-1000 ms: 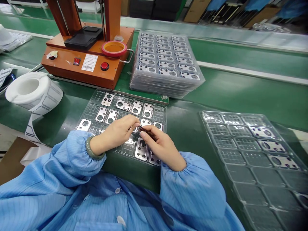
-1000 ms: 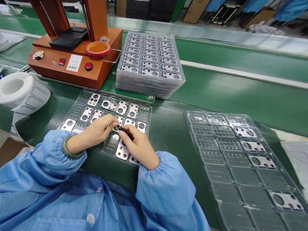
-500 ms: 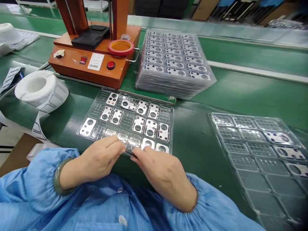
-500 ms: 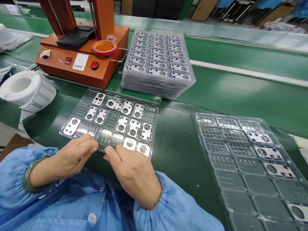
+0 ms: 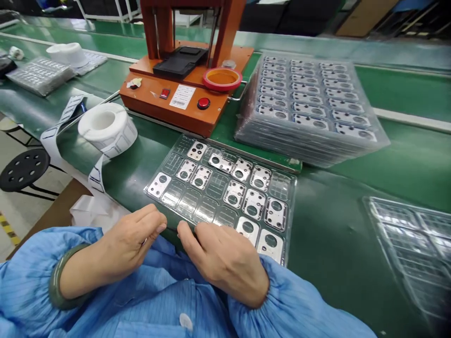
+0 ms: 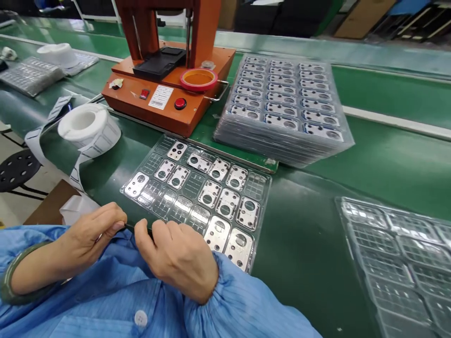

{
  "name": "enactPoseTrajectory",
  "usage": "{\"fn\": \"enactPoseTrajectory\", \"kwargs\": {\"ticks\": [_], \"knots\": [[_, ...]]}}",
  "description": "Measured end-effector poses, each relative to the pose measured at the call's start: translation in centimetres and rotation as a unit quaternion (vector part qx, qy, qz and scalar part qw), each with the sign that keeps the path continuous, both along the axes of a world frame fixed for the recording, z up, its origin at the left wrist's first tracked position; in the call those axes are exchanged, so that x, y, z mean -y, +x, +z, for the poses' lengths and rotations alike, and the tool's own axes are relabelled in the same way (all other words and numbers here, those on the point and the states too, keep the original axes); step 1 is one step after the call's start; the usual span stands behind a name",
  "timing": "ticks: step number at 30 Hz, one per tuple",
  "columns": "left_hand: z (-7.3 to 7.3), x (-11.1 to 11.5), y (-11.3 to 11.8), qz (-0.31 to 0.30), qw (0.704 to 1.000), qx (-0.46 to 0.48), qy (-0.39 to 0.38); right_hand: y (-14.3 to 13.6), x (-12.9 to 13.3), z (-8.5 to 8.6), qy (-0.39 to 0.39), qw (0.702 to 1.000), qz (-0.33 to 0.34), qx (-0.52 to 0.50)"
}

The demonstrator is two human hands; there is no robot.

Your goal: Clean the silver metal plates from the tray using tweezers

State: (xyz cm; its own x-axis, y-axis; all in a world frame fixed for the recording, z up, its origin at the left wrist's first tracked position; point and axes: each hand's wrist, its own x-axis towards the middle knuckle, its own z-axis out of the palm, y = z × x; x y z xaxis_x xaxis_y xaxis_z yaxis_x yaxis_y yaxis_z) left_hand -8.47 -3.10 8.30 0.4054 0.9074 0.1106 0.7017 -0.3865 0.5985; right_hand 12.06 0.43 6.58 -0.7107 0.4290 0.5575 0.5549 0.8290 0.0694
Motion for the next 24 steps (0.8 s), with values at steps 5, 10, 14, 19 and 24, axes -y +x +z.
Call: {"fn": "enactPoseTrajectory", "kwargs": {"ticks": [5, 10, 14, 19, 24], "knots": [[0.0, 1.1, -1.5, 0.035, 0.999, -0.011, -0.017, -1.6, -0.2, -0.7, -0.024, 0.999, 0.033, -0.011], [-0.3, 2.1, -1.8, 0.067, 0.997, -0.025, -0.04, -3.5, 0.2, -1.2, -0.084, 0.994, 0.068, 0.006], [-0.3, 2.6, -4.5, 0.151, 0.988, -0.014, -0.014, -2.4, -0.6, -2.7, -0.087, 0.994, 0.071, 0.01], [-0.2, 4.0, -10.5, 0.465, 0.883, -0.043, 0.043, 2.4, -3.9, -5.8, -0.147, 0.975, -0.166, -0.01], [-4.2, 5.0, -13.8, 0.527, 0.849, -0.03, 0.026, 2.4, -4.6, -6.1, -0.253, 0.954, -0.15, -0.053]]}}
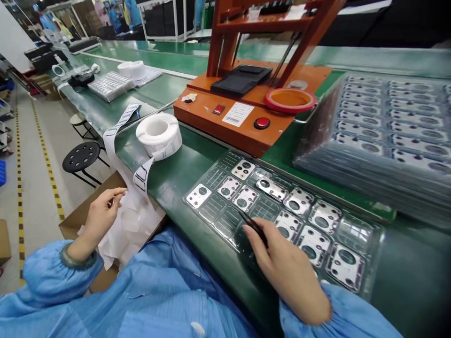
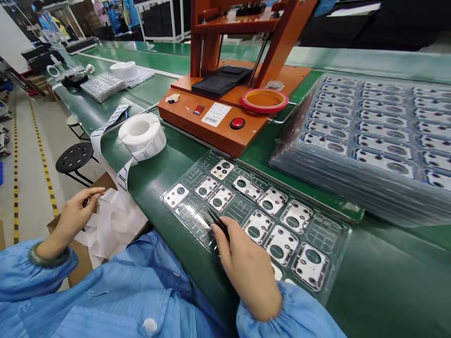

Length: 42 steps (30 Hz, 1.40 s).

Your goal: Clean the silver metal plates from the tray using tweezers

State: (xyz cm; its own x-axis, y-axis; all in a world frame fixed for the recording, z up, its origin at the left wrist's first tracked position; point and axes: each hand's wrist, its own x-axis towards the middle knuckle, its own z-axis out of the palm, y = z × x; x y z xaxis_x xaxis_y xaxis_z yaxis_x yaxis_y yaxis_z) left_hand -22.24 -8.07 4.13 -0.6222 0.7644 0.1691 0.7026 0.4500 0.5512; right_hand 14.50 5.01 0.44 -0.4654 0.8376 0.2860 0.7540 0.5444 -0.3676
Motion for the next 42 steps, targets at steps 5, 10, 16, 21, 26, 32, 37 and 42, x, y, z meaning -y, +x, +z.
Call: {"fn": "enactPoseTrajectory", "kwargs": {"ticks": [5, 10, 16, 21, 26, 32, 37, 42], "knots": [[-4.8, 0.5, -3.4, 0.112, 0.991, -0.009, -0.078, -0.6, 0.2, -0.2, -0.049, 0.999, -0.003, -0.004], [-6.7, 2.1, -5.3, 0.096, 0.988, -0.02, -0.119, -0.1, 0.5, -0.3, -0.055, 0.998, -0.001, -0.02], [-7.8, 2.8, -6.0, 0.1, 0.987, -0.06, -0.11, -0.5, 0.6, 0.2, -0.063, 0.997, 0.005, -0.033], [-5.7, 0.7, -2.8, 0.059, 0.996, -0.053, -0.046, -0.4, 0.6, 0.3, -0.08, 0.994, 0.027, -0.065], [-2.1, -3.0, 5.3, -0.148, 0.981, 0.076, 0.102, -0.5, 0.9, 0.3, -0.078, 0.987, 0.056, -0.126], [-1.2, -7.7, 14.1, -0.427, 0.883, 0.128, 0.15, -0.1, 1.3, 1.1, -0.023, 0.981, 0.075, -0.179], [-0.9, -10.0, 18.0, -0.472, 0.845, 0.143, 0.207, 0.8, 1.6, 1.6, 0.004, 0.977, 0.083, -0.195], [-0.8, -10.4, 19.3, -0.468, 0.839, 0.159, 0.228, 1.4, 1.8, 1.8, 0.02, 0.973, 0.081, -0.214]]}}
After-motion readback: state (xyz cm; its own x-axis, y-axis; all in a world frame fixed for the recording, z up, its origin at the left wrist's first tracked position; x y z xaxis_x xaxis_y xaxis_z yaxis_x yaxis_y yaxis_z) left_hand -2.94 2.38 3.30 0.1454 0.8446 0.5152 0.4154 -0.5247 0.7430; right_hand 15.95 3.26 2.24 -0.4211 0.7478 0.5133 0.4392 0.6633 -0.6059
